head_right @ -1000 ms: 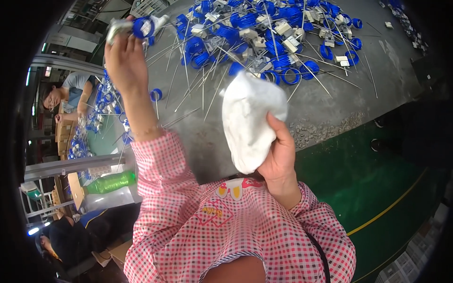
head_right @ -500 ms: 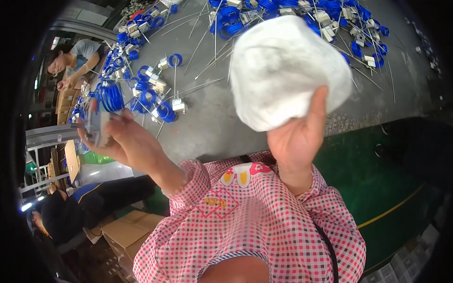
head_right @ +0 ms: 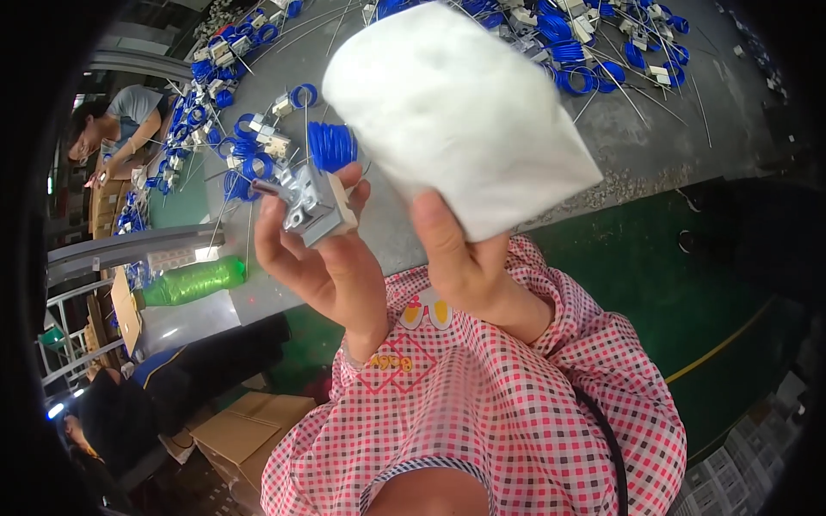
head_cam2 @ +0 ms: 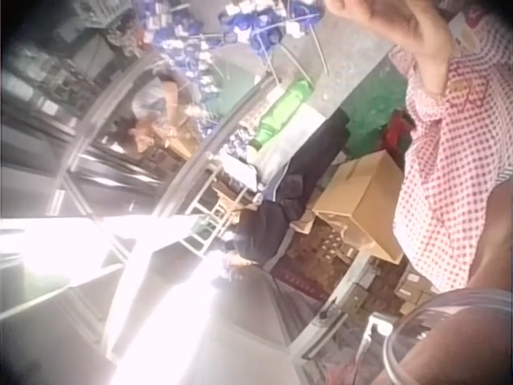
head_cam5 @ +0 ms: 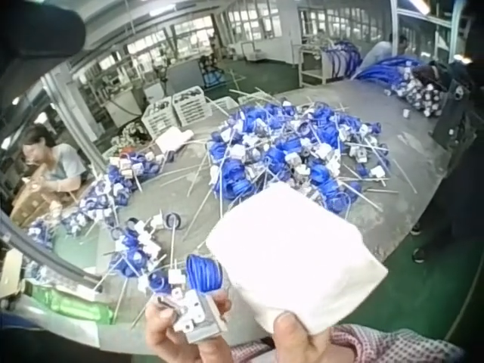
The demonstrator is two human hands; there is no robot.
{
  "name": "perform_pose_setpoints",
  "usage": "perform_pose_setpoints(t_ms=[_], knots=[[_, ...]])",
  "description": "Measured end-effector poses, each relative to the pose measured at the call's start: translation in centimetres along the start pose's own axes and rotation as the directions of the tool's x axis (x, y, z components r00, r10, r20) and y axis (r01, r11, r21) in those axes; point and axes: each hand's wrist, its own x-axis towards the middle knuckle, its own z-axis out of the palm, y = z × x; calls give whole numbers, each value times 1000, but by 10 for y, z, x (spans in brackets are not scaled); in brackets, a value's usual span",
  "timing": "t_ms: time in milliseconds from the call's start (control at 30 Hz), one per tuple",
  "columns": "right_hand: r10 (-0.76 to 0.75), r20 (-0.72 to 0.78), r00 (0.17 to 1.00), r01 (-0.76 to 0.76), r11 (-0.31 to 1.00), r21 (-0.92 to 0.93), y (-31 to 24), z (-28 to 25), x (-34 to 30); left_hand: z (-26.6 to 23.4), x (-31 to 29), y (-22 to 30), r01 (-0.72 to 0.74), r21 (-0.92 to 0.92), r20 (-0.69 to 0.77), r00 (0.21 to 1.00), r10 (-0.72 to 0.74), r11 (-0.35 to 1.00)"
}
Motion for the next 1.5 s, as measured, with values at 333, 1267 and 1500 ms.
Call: perform_pose_setpoints(t_ms=[333, 1267, 1500], knots=[[-250, 307, 918, 341, 894, -291, 6, 4, -6, -8, -12, 0, 120, -125, -24, 992, -124, 985], [250, -286, 925, -233, 968, 93, -12, 6, 7, -10, -3, -8, 277, -268, -152, 934, -324, 923], [-525, -37, 850, 464, 781, -417, 11, 11, 16, 7, -12, 1, 321, -294, -100, 927, -363, 900]])
